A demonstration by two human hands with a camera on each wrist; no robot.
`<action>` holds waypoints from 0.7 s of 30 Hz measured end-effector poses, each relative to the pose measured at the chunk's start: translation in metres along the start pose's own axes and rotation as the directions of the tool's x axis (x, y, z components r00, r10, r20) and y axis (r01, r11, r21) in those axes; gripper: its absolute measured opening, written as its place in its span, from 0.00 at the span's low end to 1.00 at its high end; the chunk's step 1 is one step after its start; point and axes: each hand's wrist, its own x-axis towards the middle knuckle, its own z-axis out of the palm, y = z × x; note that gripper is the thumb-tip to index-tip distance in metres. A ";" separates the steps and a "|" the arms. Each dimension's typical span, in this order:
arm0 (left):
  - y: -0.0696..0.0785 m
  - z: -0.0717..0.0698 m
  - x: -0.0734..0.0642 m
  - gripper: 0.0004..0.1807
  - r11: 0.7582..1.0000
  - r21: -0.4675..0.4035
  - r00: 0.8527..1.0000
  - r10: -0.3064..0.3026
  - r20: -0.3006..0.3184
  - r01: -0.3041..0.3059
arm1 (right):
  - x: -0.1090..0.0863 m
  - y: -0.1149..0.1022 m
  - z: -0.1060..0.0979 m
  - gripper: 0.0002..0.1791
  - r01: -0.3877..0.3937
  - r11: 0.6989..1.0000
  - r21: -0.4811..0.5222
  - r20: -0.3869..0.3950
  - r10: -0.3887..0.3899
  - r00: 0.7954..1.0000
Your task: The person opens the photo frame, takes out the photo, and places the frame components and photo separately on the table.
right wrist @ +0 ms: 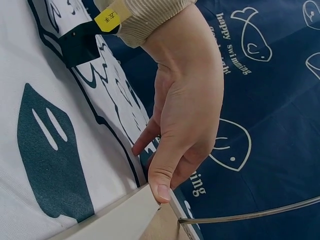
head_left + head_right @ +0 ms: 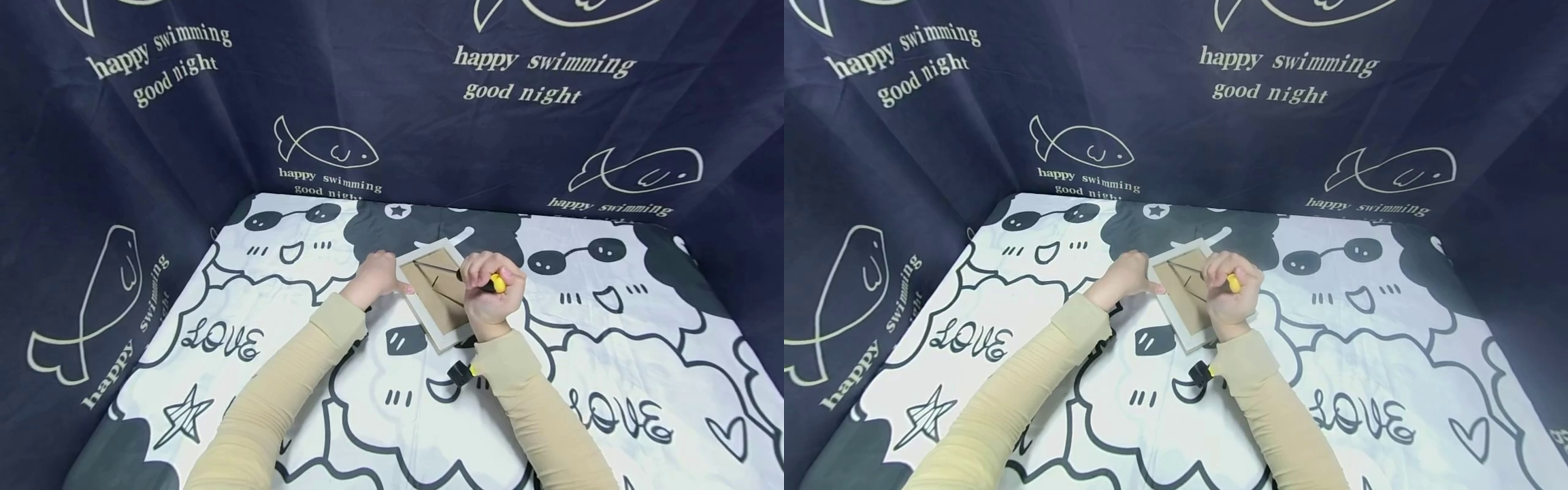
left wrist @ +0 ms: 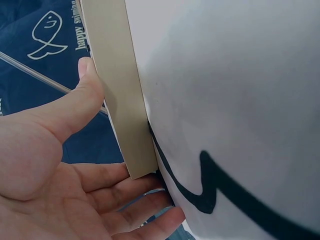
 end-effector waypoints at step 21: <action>-0.001 0.000 0.001 0.46 1.000 0.001 1.000 0.015 -0.013 -0.015 | -0.015 -0.001 0.008 0.21 0.028 0.985 -0.173 0.133 -0.005 0.991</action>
